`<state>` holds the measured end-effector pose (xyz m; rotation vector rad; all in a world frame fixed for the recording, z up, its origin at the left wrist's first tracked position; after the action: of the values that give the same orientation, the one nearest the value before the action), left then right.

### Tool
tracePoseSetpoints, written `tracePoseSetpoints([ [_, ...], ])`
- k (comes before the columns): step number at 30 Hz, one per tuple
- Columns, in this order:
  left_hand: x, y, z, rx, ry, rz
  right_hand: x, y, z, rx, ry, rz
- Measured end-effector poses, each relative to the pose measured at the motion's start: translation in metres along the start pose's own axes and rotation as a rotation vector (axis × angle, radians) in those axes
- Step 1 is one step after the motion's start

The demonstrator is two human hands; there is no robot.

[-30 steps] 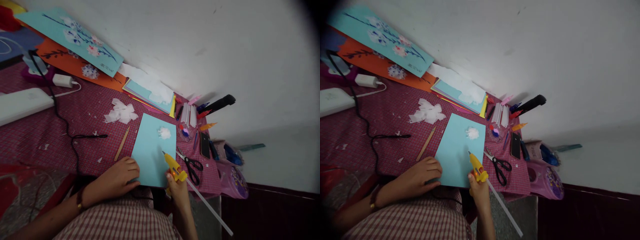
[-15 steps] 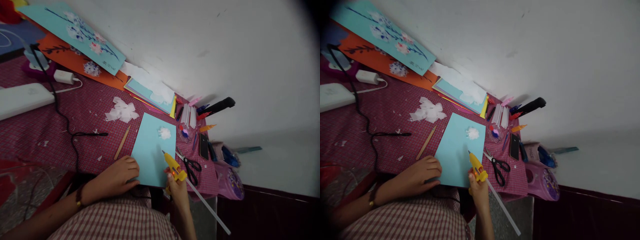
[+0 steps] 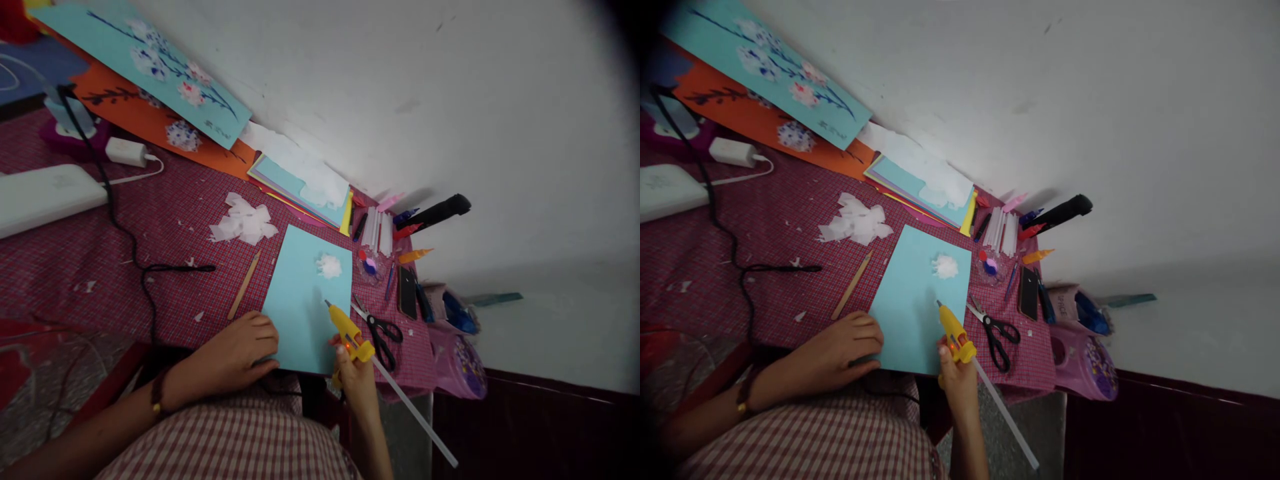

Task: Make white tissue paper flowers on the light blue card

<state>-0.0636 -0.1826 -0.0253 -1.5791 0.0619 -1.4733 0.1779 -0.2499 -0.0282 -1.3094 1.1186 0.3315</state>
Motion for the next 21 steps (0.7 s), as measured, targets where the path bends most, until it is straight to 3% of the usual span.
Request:
tracePoseSetpoints([
  [8, 0.0001, -0.0002, 0.0003, 0.000, 0.000, -0.008, 0.0072, -0.0035, 0.0017, 0.032, 0.032, 0.007],
  [16, -0.0003, 0.0012, 0.0001, 0.000, -0.005, -0.004, -0.0019, 0.0007, 0.0002, -0.045, -0.021, 0.069],
  [21, -0.0005, 0.0008, -0.0001, -0.003, -0.009, 0.003, 0.0071, 0.0021, 0.0012, 0.043, 0.063, 0.107],
])
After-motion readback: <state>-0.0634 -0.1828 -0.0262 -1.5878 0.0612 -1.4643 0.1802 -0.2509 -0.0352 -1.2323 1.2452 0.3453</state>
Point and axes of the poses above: each hand's wrist, its own z-axis towards the middle knuckle, its own y-axis out of the palm, x = y × z, the point moved 3 cm from there along z, towards the middle knuckle, and after that the axes turned 4 degrees about -z, right-handed, at the moved point
